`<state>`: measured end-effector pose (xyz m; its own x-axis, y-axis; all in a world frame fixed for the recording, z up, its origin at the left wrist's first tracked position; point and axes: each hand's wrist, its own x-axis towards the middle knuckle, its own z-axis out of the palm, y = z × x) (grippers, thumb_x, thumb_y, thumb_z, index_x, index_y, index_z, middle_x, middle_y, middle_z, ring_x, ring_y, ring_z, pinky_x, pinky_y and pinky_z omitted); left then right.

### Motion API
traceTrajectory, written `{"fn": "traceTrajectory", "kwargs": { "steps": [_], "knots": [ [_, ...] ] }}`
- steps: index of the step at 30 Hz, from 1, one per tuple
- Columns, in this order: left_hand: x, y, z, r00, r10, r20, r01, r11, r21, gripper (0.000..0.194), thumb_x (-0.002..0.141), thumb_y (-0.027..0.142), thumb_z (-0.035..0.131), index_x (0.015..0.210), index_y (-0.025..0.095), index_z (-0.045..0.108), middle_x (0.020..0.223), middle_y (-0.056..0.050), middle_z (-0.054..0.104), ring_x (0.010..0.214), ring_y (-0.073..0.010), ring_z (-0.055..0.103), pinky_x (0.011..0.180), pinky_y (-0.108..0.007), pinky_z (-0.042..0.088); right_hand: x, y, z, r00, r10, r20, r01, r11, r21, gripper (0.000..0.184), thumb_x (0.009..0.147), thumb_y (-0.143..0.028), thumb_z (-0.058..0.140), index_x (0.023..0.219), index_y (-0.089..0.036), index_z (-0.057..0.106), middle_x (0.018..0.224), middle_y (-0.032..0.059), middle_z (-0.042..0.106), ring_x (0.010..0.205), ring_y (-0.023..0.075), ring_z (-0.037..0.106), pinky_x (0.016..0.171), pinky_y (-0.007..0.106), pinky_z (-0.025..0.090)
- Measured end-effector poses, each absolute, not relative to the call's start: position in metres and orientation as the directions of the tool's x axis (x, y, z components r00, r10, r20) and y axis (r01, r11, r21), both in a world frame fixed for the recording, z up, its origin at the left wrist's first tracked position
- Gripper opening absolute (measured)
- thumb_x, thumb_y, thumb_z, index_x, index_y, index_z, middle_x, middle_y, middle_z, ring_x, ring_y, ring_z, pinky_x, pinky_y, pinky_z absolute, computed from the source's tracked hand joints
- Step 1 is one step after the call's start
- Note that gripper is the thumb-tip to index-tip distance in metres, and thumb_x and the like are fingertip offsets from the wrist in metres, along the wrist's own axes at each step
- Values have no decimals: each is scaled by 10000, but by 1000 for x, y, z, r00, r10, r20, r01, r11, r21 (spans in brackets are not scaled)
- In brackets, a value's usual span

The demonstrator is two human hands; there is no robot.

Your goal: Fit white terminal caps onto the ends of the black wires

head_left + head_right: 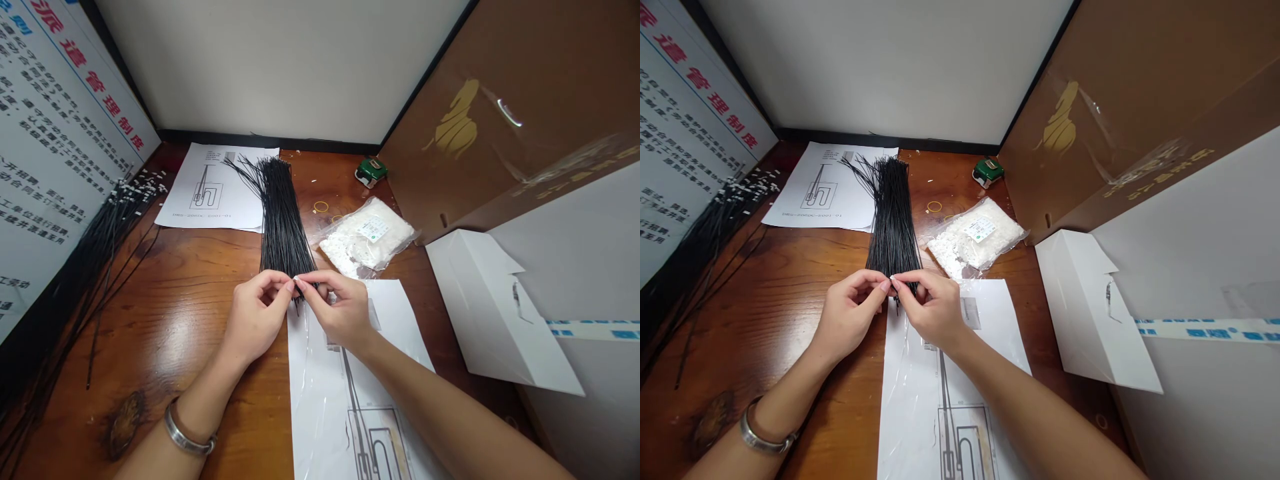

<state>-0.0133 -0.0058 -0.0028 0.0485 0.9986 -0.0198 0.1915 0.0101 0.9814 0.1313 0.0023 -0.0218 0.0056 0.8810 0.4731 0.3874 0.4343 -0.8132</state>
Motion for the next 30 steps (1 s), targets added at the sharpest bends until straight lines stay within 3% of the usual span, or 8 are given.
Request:
{"fn": "traceTrajectory", "kwargs": {
  "steps": [30],
  "knots": [
    [-15, -6, -1, 89, 996, -30, 191, 12, 982, 148, 841, 264, 582, 754, 155, 632, 713, -35, 670, 632, -133, 594, 591, -231, 464, 133, 3, -20, -31, 882, 471, 368, 448, -815, 69, 781, -160, 631, 744, -182, 686, 481, -33, 558, 384, 72, 389, 397, 238, 374]
  ]
}}
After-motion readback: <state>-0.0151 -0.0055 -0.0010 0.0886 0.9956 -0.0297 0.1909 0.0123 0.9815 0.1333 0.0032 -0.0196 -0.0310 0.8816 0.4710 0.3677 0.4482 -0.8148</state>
